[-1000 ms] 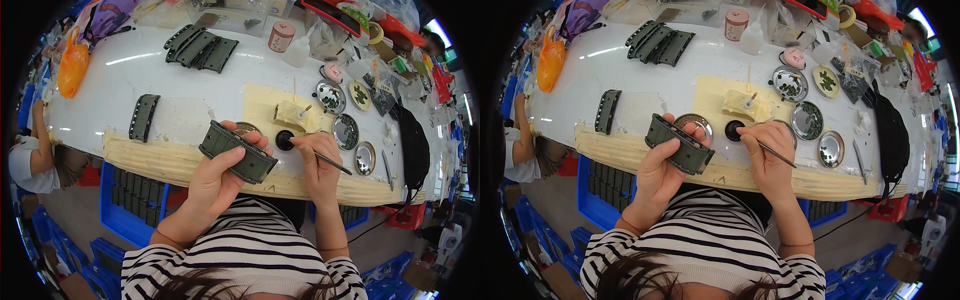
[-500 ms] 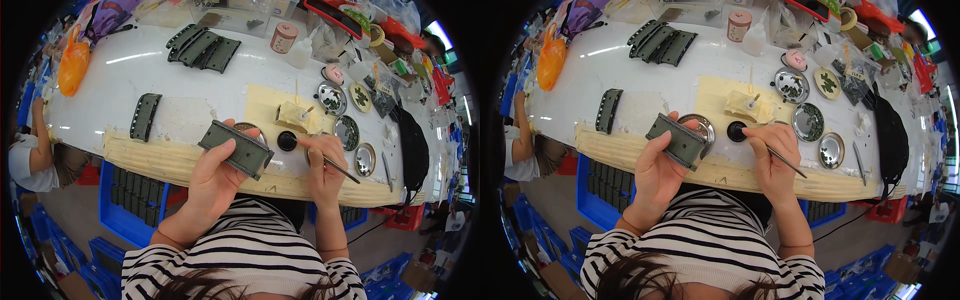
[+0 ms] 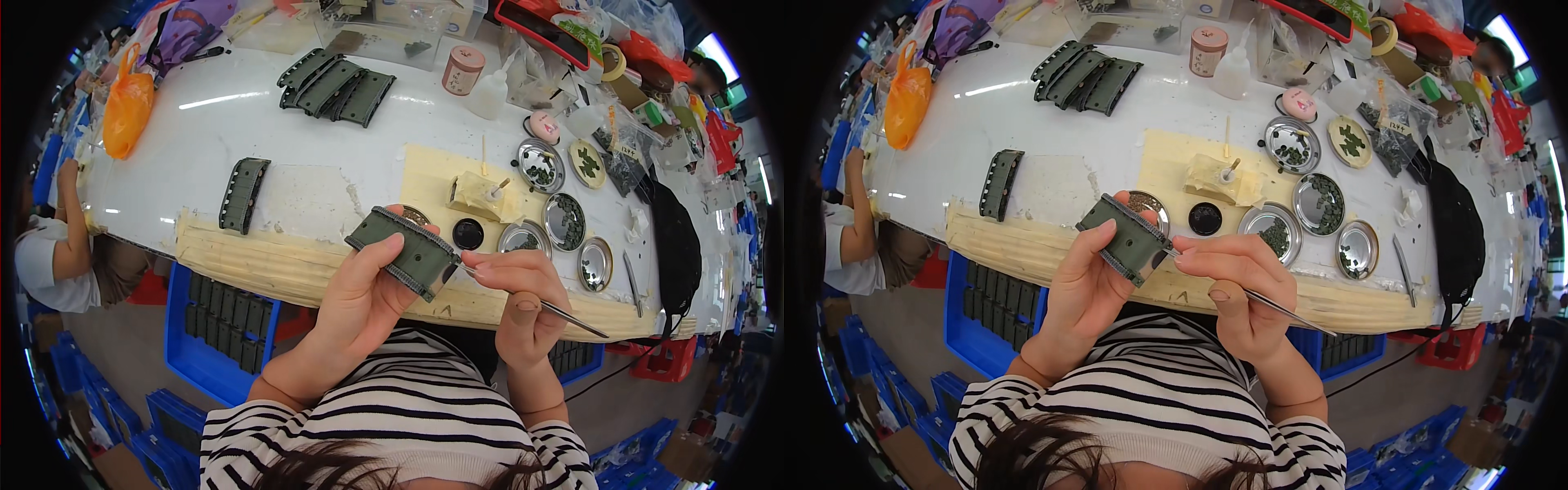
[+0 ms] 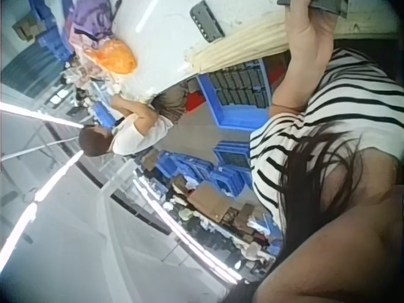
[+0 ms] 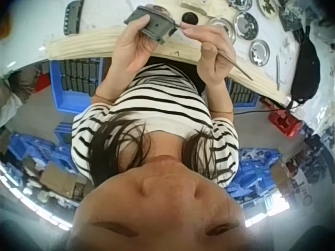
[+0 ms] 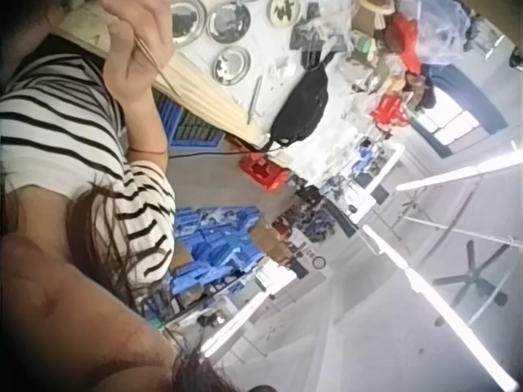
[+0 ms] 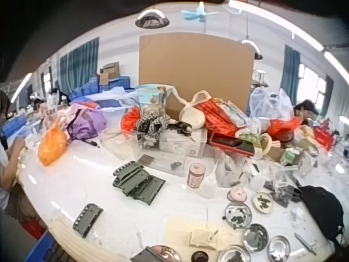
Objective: Assembling small plastic components into a toy tank chassis using a precision tool.
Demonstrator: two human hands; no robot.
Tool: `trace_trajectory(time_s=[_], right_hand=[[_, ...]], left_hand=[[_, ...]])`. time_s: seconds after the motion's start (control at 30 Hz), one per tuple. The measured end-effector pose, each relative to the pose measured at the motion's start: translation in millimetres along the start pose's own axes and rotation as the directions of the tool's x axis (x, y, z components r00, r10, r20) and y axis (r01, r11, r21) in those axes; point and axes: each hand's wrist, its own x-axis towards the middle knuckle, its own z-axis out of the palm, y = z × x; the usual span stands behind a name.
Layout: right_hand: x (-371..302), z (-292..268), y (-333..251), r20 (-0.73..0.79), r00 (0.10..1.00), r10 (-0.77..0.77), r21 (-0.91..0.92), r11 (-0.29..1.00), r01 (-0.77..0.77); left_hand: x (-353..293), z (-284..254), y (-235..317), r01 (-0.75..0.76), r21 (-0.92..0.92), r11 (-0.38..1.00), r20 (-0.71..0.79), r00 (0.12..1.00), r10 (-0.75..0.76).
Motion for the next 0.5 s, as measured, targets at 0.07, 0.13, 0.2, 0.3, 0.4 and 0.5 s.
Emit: trace_trajectory(time_s=[0.07, 0.13, 0.2, 0.3, 0.4, 0.5], right_hand=[[-0.2, -0.1, -0.7, 0.005, 1.0, 0.0, -0.007, 1.0, 0.0], [1.0, -1.1, -2.4, 0.022, 1.0, 0.002, -0.033, 0.999, -0.001], [0.9, -2.0, -3.0, 0.028, 1.0, 0.001, -0.044, 0.999, 0.0], [1.2, -1.7, -3.1, 0.028, 1.0, -0.001, -0.047, 0.999, 0.003], [1.2, -1.8, -4.0, 0.035, 0.999, -0.002, -0.063, 0.998, 0.004], [1.6, -2.8, -4.7, 0.047, 0.999, 0.004, -0.084, 0.996, 0.0]], left_hand=[[-0.5, -0.1, -0.7, -0.002, 0.009, 1.0, 0.008, 1.0, 0.002], [-0.6, 0.0, -1.3, -0.003, 0.001, 1.0, 0.008, 1.0, 0.003], [-0.7, 0.5, -1.9, 0.0, -0.004, 1.0, 0.006, 1.0, 0.0], [0.0, 1.4, -1.9, 0.008, -0.028, 1.0, -0.006, 1.0, -0.008], [0.1, 0.4, -2.0, 0.013, -0.041, 0.999, 0.0, 1.0, -0.013], [0.7, 0.7, -2.2, 0.014, -0.042, 0.999, -0.011, 1.0, -0.015]])
